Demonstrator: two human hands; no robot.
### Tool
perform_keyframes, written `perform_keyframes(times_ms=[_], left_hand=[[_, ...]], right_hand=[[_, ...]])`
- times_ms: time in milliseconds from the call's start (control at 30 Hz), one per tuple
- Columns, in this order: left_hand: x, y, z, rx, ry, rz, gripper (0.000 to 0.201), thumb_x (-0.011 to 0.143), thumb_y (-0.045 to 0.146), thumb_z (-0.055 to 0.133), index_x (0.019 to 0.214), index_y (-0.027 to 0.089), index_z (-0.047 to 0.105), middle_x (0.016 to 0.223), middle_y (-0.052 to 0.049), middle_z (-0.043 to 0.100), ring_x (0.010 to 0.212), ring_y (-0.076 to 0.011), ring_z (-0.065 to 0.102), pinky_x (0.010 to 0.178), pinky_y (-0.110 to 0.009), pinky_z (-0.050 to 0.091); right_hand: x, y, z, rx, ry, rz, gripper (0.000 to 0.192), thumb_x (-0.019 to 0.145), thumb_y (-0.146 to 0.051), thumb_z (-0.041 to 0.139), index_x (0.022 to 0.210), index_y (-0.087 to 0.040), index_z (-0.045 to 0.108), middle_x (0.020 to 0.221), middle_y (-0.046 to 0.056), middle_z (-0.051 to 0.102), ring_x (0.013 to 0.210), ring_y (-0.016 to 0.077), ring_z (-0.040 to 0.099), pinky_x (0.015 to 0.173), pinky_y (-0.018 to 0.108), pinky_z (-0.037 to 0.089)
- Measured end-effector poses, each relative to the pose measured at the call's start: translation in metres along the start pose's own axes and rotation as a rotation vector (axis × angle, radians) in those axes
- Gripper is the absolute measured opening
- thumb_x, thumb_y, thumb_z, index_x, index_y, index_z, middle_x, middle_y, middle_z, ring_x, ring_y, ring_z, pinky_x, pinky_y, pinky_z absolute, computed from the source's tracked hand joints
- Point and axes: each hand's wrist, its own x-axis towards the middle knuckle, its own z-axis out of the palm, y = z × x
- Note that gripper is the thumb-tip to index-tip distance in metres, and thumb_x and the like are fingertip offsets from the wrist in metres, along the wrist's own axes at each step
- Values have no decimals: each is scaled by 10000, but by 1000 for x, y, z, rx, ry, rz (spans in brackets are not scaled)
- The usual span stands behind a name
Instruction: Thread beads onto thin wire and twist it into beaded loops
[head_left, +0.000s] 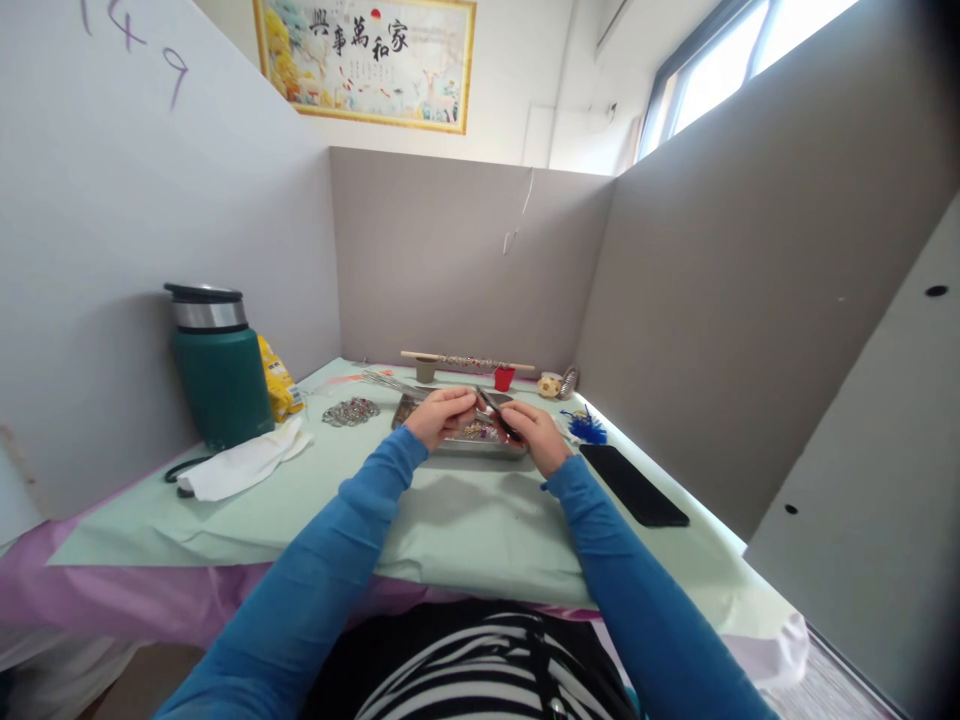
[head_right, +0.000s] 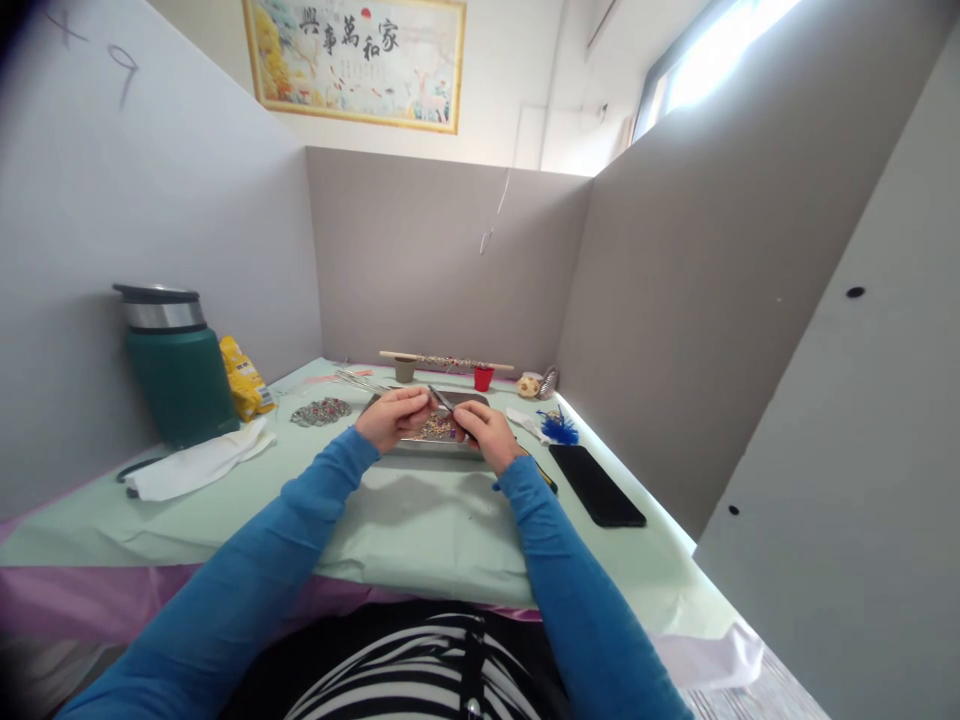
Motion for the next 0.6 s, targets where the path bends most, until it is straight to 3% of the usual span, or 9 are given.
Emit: perform_keyframes(times_ms=[267,600], left_hand=[[1,-1,0,34,4,-7,280,792,373,532,844,109,609,536,57,276,413,-26,165,384,-176,102],[2,-4,2,189,81,23,282,789,437,525,759,158,507,513,75,277,406,-37,187,388,-177,123]], right_hand=[[0,2,0,-5,31,22,275,782,-451,522,783,-185,593,541,-34,450,472,89,367,417,210,225],[1,5,2,-148,77,-49,276,810,-446,474,780,-191,579,509,-43,441,464,100,366,453,229,292]])
